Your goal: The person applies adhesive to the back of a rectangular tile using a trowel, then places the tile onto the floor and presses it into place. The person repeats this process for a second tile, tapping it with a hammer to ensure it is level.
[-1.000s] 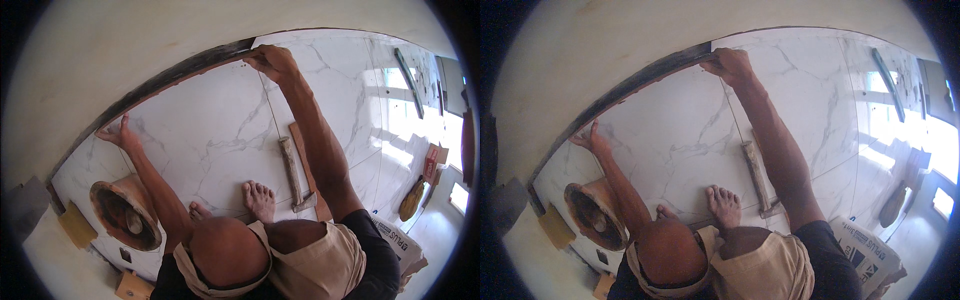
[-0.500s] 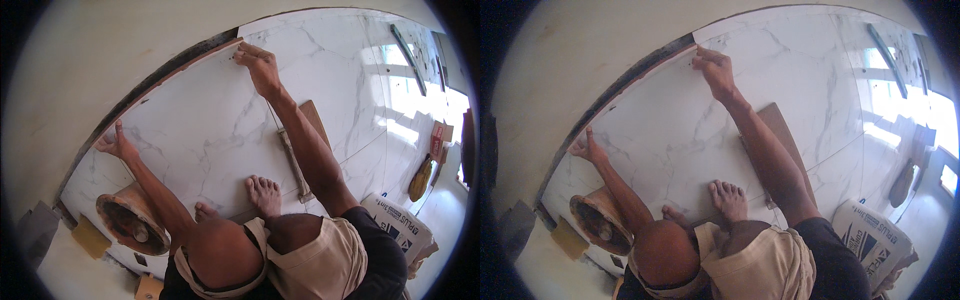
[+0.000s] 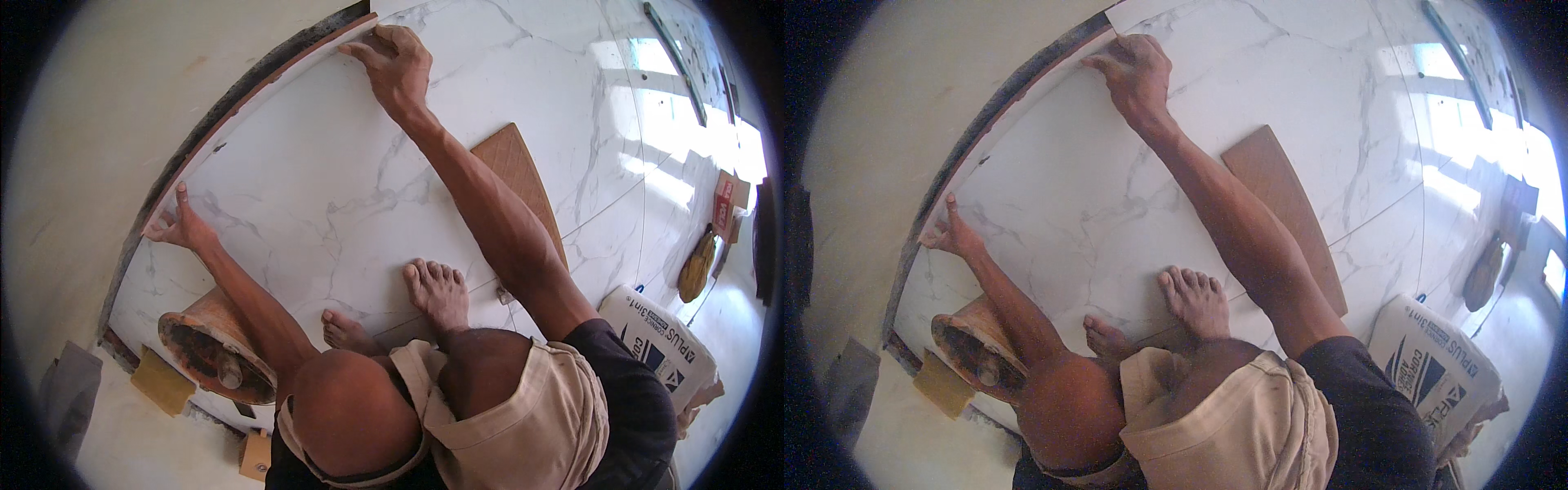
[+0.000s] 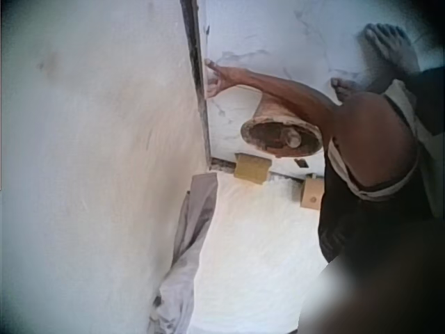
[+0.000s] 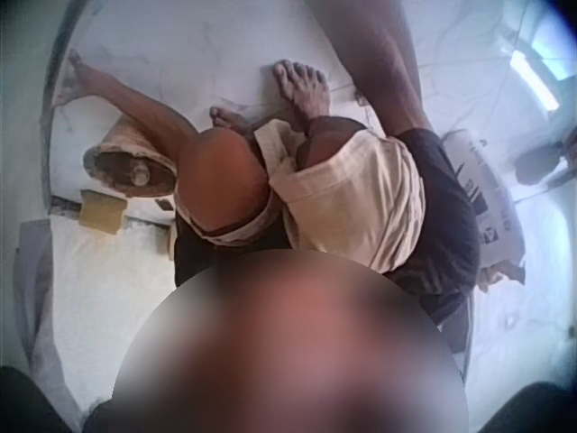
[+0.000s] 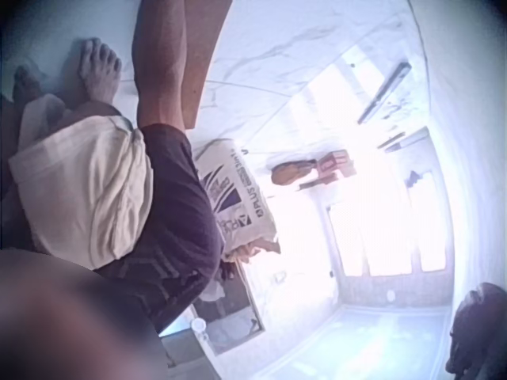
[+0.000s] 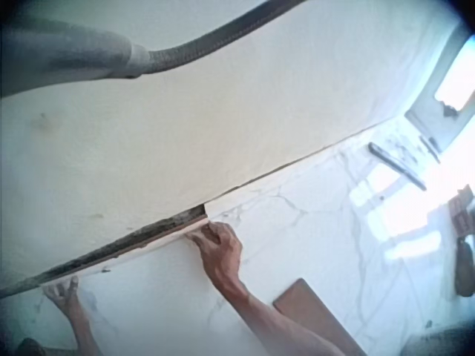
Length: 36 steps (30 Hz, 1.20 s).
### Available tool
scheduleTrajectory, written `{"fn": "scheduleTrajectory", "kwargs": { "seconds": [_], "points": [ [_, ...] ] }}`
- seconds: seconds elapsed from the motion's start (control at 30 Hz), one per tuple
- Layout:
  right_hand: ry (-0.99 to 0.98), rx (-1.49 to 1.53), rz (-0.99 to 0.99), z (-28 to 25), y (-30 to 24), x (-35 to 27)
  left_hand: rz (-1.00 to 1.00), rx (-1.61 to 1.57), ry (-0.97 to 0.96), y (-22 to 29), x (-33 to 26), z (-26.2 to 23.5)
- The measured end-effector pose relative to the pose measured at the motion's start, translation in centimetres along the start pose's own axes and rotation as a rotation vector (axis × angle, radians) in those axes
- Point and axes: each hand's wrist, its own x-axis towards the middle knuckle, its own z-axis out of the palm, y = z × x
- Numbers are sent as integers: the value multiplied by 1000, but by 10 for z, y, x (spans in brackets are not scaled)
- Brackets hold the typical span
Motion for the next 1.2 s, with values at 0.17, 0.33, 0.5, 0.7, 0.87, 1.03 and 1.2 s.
{"fn": "scheduleTrajectory", "kwargs": {
  "seconds": [0.17, 0.33, 0.5, 0.7, 0.87, 1.03, 1.2],
  "points": [
    [18, -77, -66, 3, 12, 8, -38, 14, -26, 7, -2, 4],
    [45, -80, -15, 8, 6, 8, -89, -40, -32, 11, 2, 5],
    [70, 6, -21, 11, 13, 7, -119, 45, 7, 21, -3, 9],
    [84, 5, 64, 12, 2, 6, -125, 30, -8, 25, -6, 11],
    [88, 46, 43, 11, 9, 8, -174, 6, 13, 28, -11, 16],
    [116, -51, -3, 13, 14, 5, -85, 76, 42, 7, 8, 4],
    [161, -173, -66, 5, 13, 1, -110, 105, 22, 5, 2, 7]
  ]
}}
